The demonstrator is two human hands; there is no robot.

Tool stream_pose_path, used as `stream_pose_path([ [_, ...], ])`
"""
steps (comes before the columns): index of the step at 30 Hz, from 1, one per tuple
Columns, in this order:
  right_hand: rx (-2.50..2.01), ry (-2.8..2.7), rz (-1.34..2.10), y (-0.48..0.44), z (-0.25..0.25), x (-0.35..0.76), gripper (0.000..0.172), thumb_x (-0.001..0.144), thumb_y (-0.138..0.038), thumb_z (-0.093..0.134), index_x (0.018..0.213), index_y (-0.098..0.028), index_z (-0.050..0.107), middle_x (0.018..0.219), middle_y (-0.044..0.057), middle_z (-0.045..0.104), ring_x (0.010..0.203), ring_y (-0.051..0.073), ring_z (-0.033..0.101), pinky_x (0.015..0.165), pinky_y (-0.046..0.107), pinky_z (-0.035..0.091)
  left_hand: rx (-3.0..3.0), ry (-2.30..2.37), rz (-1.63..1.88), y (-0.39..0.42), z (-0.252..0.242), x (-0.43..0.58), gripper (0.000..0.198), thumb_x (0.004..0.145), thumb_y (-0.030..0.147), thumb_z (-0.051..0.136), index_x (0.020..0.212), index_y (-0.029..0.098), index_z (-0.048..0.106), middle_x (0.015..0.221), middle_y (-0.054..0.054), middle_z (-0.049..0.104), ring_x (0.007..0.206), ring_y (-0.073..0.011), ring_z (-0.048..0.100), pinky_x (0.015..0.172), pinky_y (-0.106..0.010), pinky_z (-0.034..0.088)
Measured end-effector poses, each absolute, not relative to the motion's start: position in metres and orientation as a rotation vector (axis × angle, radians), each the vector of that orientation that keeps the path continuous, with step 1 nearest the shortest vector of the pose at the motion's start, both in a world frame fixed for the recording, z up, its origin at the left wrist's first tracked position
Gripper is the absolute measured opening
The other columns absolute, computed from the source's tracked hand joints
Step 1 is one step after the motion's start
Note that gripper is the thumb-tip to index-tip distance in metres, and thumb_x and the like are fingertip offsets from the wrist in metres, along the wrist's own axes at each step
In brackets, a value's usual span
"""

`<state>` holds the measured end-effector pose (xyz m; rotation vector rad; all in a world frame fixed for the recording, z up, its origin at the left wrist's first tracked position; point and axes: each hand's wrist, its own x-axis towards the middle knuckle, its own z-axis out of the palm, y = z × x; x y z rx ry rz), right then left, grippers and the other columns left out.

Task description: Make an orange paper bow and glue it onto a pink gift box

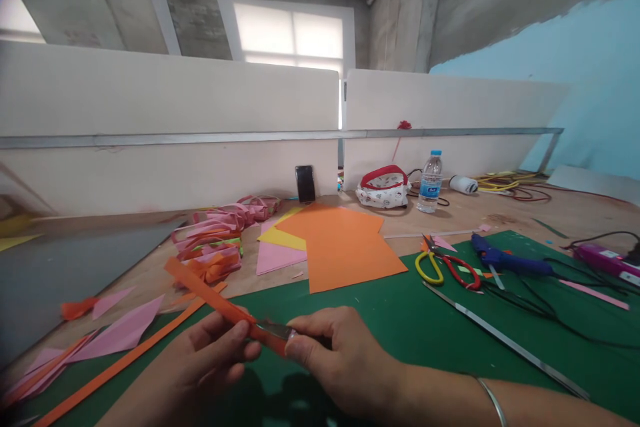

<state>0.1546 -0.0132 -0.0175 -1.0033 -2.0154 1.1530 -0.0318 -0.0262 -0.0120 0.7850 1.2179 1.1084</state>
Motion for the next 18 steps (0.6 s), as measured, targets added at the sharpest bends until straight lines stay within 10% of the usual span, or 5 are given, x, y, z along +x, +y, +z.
stream_pose_path([
  [18, -0.932, -1.954, 1.261, -0.0139, -0.0167, 0.1522, 0.031, 0.090, -0.036, 0.048, 0.094, -0.016, 0.072, 0.079, 0.002, 0.059, 0.071, 0.013, 0.047, 0.064, 0.023, 0.036, 0.940, 1.246, 1.128, -0.0260, -0.0159, -0.0312, 0.021, 0.064, 0.035, 0.075, 0.075, 0.018, 0.071, 0.074, -0.004, 0.071, 0.063, -0.0105, 0.059, 0.050, -0.015, 0.044],
])
